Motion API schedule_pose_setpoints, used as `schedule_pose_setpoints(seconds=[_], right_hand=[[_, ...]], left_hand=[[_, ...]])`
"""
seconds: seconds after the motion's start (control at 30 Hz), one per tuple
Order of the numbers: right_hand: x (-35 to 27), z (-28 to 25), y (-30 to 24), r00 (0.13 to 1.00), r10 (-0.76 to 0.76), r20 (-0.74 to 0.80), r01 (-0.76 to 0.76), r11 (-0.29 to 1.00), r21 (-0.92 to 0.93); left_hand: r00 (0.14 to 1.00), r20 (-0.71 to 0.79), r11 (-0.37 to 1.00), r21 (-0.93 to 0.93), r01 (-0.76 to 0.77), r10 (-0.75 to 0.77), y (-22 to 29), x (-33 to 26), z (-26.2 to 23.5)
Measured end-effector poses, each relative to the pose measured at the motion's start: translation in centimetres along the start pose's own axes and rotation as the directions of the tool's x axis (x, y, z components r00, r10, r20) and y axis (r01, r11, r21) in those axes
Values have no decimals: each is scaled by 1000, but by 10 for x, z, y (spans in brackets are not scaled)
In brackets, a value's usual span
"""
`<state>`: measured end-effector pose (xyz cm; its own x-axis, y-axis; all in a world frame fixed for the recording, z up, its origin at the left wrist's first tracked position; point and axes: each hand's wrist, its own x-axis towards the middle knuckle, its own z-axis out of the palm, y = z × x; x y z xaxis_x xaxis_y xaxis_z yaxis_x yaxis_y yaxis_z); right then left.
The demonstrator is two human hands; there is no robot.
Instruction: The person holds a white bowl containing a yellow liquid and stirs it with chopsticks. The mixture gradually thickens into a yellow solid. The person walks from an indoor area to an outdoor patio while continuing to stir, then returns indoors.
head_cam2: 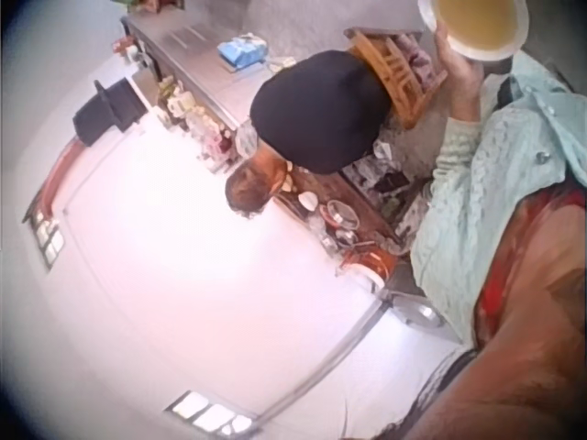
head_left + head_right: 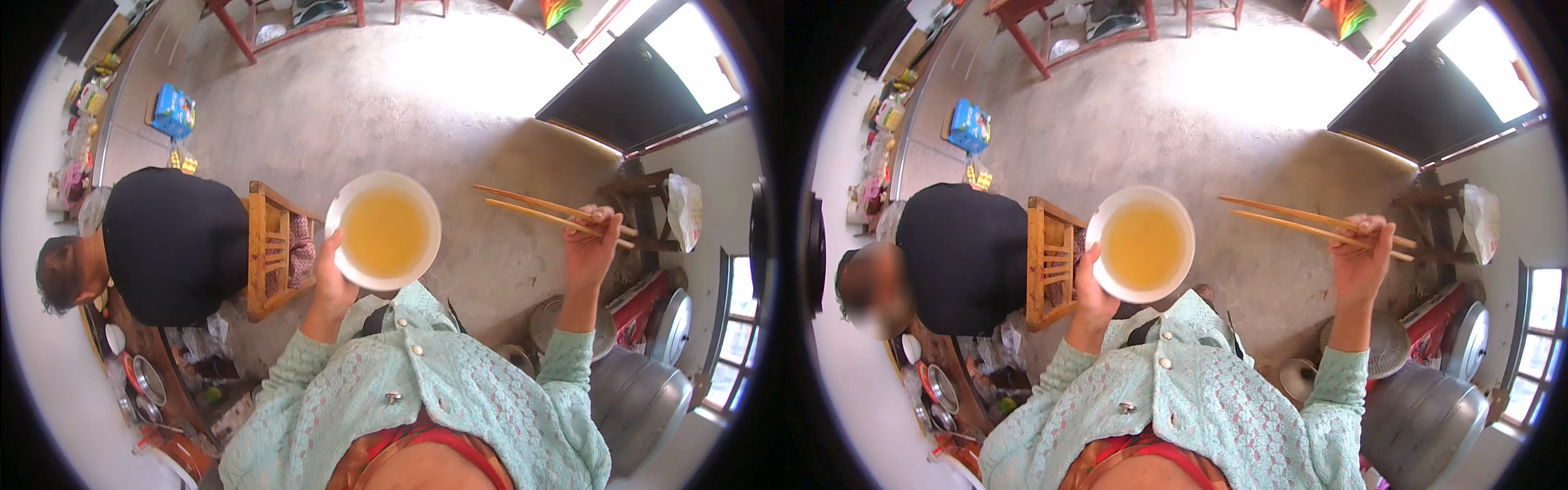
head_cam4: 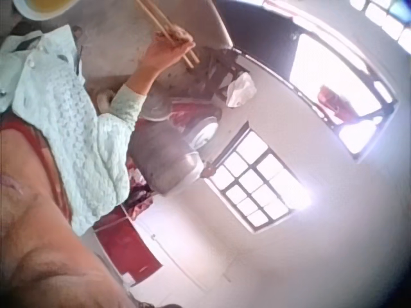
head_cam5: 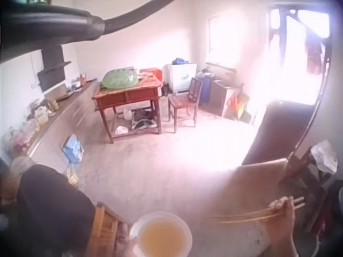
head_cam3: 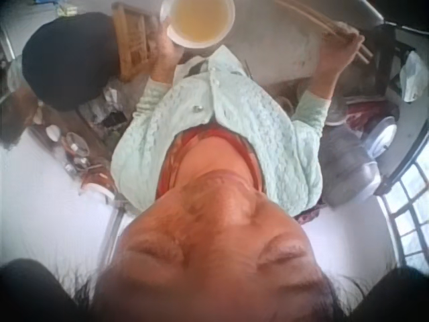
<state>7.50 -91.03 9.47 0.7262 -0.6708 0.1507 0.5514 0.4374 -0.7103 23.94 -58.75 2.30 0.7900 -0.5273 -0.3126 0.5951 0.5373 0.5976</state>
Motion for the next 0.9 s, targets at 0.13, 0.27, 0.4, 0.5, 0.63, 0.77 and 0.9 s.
schedule_pose_setpoints(seconds=[0.13,0.27,0.4,0.5,0.63,0.77,0.9], right_hand=[[53,29,-8,969,73,235,27,916,-399],[101,52,15,925,182,333,133,665,-734],[138,78,67,889,221,400,251,496,-831],[158,77,83,905,290,312,103,563,-820],[212,56,57,900,421,112,-148,538,-830],[255,35,77,984,172,42,-79,638,-766],[286,28,97,959,243,147,-84,736,-672]], left_hand=[[999,38,999,-34,22,-20,-13,57,29],[997,44,997,-51,60,-58,-21,112,52],[989,113,993,-57,100,-94,-26,178,67],[990,117,996,-31,79,-75,-32,218,75],[985,138,994,-19,108,-104,-21,264,90],[972,158,984,9,177,-176,-19,308,107],[971,164,985,11,173,-173,-22,350,138]])
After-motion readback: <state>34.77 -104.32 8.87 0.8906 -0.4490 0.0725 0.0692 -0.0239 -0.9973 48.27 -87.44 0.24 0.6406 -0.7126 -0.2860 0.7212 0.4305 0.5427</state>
